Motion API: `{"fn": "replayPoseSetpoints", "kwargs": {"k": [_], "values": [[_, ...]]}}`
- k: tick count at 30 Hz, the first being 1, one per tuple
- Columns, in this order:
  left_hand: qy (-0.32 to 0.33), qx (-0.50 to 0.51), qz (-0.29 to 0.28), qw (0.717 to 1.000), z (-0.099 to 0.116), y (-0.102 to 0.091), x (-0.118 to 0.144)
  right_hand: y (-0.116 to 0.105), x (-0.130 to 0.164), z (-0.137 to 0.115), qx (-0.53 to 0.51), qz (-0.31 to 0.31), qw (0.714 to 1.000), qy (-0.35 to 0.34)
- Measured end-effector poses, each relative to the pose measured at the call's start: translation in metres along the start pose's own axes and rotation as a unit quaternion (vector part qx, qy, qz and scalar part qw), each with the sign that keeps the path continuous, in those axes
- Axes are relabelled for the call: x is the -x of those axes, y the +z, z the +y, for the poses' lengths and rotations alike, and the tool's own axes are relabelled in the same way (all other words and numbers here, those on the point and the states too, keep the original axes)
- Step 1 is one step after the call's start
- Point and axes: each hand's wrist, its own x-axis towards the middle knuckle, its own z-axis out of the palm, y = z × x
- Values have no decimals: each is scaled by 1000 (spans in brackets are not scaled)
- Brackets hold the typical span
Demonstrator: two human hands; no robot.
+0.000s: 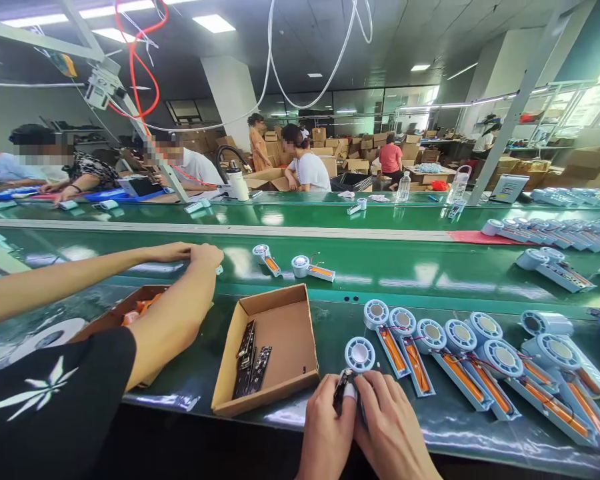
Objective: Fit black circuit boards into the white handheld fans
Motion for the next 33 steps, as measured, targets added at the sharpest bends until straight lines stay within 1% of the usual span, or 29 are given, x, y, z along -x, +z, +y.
{"fn": "replayPoseSetpoints", "kwargs": {"k": [3, 5, 8, 10, 13, 16, 19, 23, 25, 27, 29, 33], "values": [[-82, 26, 11, 996, -6, 0, -1, 3, -1, -1, 12, 8, 1000, -12], [-117, 39, 22, 992, -10, -1, -1, -1, -4, 1, 9, -14, 999, -34], [-146, 69, -12, 987, -14, -3, -2, -11, -10, 6, -9, -51, 997, -59], [-166, 94, -32, 981, -13, -4, -1, -15, -12, 8, -18, -53, 996, -63], [-180, 118, -37, 976, -11, -5, 3, -17, -13, 8, -33, -50, 996, -59], [-169, 121, -49, 977, -7, -6, 4, -16, -12, 8, -48, -48, 996, -52], [-162, 121, -69, 977, -5, -7, 0, -16, -13, 10, -32, -43, 997, -51], [-152, 137, -122, 971, -7, -10, -4, -18, -16, 17, 1, -39, 998, -41], [-151, 135, -136, 970, -10, -11, -3, -19, -19, 21, 11, -40, 999, -31], [-136, 114, -119, 977, -11, -11, 0, -19, -22, 23, 11, -47, 999, -23], [-100, 80, -92, 987, -9, -10, 2, -19, -23, 23, 2, -52, 998, -18], [-22, 25, -89, 996, -1, -9, 1, -18, -23, 20, -23, -66, 998, 6]]}}
